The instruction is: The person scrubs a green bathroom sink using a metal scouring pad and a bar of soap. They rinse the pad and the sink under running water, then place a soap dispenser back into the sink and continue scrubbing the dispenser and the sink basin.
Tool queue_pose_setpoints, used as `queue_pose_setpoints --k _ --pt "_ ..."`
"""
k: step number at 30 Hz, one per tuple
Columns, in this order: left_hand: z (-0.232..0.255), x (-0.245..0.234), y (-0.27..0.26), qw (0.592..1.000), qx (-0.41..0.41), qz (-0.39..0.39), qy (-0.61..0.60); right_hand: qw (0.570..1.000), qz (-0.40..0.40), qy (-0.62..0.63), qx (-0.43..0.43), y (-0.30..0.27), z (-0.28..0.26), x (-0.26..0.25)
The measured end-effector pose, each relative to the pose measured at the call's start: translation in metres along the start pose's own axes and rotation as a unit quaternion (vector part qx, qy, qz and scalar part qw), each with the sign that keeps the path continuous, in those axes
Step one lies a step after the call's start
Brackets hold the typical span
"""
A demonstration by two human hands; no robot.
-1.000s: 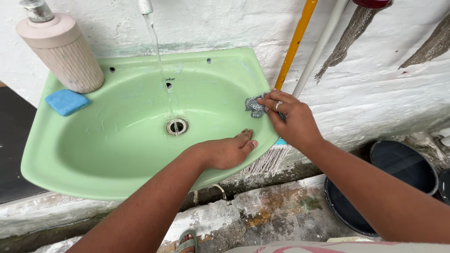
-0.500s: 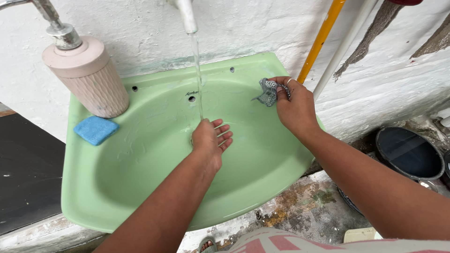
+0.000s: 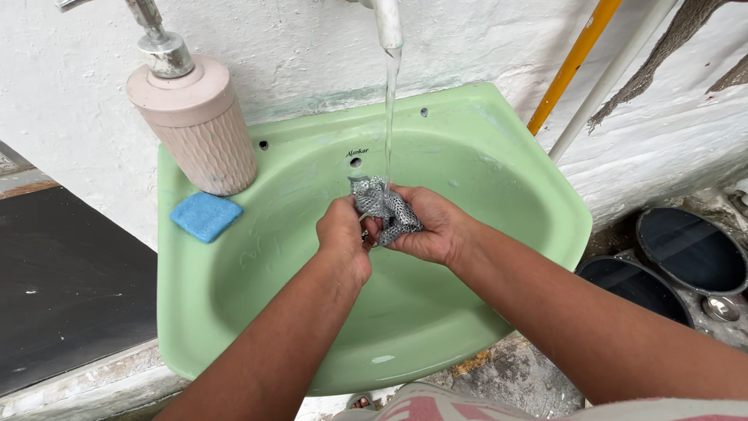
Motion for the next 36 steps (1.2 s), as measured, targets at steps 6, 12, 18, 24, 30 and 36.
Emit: queue_pose_setpoints --k 6,12,18,24,30,36 --pt "0.01 0.005 -0.009 0.992 0.08 -0.035 0.093 0.99 0.1 0.018 -0.102 0.005 -0.039 -0.014" --pt "0.012 0.017 -0.014 0.991 0.067 -0.061 0.102 0.562 0.405 -0.426 -0.582 -0.082 -0.154 -0.043" --pt "-0.006 0.026 0.005 0.993 0.002 -0.08 0.088 0.292 0.357 -0.671 -0.581 -0.043 -0.135 -0.025" --pt "-0.014 0.024 0.011 0.99 -0.015 -0.053 0.129 0.285 0.293 -0.698 -0.588 -0.031 -0.125 0.003" --pt "-0.02 0.037 0.005 0.986 -0.027 -0.08 0.144 0.264 0.405 -0.745 -0.46 -0.072 -0.143 -0.003" --pt "-0.022 0.029 0.019 0.993 -0.048 -0.066 0.089 0.29 0.387 -0.685 -0.544 -0.048 -0.145 -0.003"
Point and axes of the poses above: each hand's wrist, its own y-axis towards the middle knuckle, its own x-axis out of the palm, z = x × y, the point moved 7 cm from there along y, towards the middle knuckle, and after that the axes turned 11 degrees about z, right-handed, at the moved point
